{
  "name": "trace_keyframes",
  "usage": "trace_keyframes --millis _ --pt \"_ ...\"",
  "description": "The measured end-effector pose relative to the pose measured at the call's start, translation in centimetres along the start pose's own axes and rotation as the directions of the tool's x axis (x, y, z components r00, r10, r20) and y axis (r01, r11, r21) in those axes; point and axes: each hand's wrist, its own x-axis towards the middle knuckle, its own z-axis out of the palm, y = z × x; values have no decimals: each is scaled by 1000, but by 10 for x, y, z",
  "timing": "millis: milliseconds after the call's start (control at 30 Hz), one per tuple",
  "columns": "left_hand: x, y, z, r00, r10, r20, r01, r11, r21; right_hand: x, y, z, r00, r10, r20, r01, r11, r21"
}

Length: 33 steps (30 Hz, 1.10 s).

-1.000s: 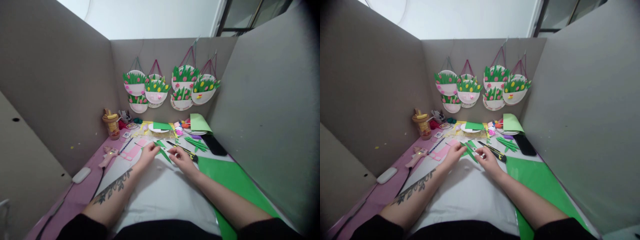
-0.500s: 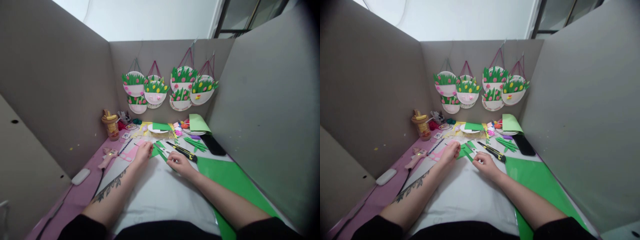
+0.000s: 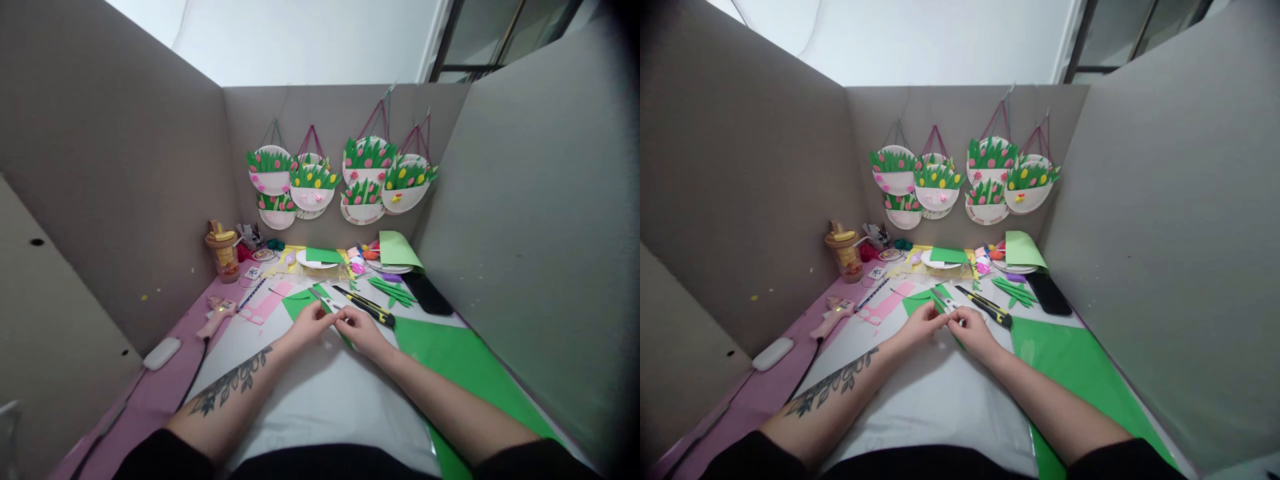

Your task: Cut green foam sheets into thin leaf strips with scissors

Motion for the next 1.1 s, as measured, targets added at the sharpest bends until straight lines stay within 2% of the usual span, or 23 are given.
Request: trace_keyframes --millis 133,300,433,567,667,800,867,900,967,1000,1100 --pt "0 0 -2 990 -140 -6 139 989 -58 0 1 0 1000 -24 -2 24 1000 -2" --pt "5 -1 -8 964 -266 -10 248 910 -332 1 -3 -2 1000 -27 16 25 997 69" --pt "10 -2 -18 952 -305 -13 266 851 -453 1 -4 -4 998 -58 14 57 993 106" --pt "15 -1 -25 950 -310 -26 260 839 -478 2 -3 -6 994 -110 -6 110 986 123" --pt "20 -3 -31 945 -319 -77 248 849 -467 2 0 -8 991 -133 -30 136 984 116" --pt "28 -7 -47 921 -268 -282 167 928 -334 1 5 -11 986 -154 -65 160 982 97" --pt "28 -7 -52 913 -183 -364 119 974 -193 1 7 -11 984 -144 -103 152 985 77" --pt "27 -6 -51 920 -128 -370 90 989 -119 1 7 -10 984 -131 -122 140 988 63" --pt "22 -3 -44 951 -14 -307 13 1000 -4 1 7 -7 986 -108 -130 114 993 34" --pt "19 0 -37 971 22 -238 -21 1000 5 1 6 -6 988 -105 -117 108 994 21" --pt "7 5 -16 997 42 -64 -42 999 2 0 4 -2 989 -137 -58 136 991 -20"
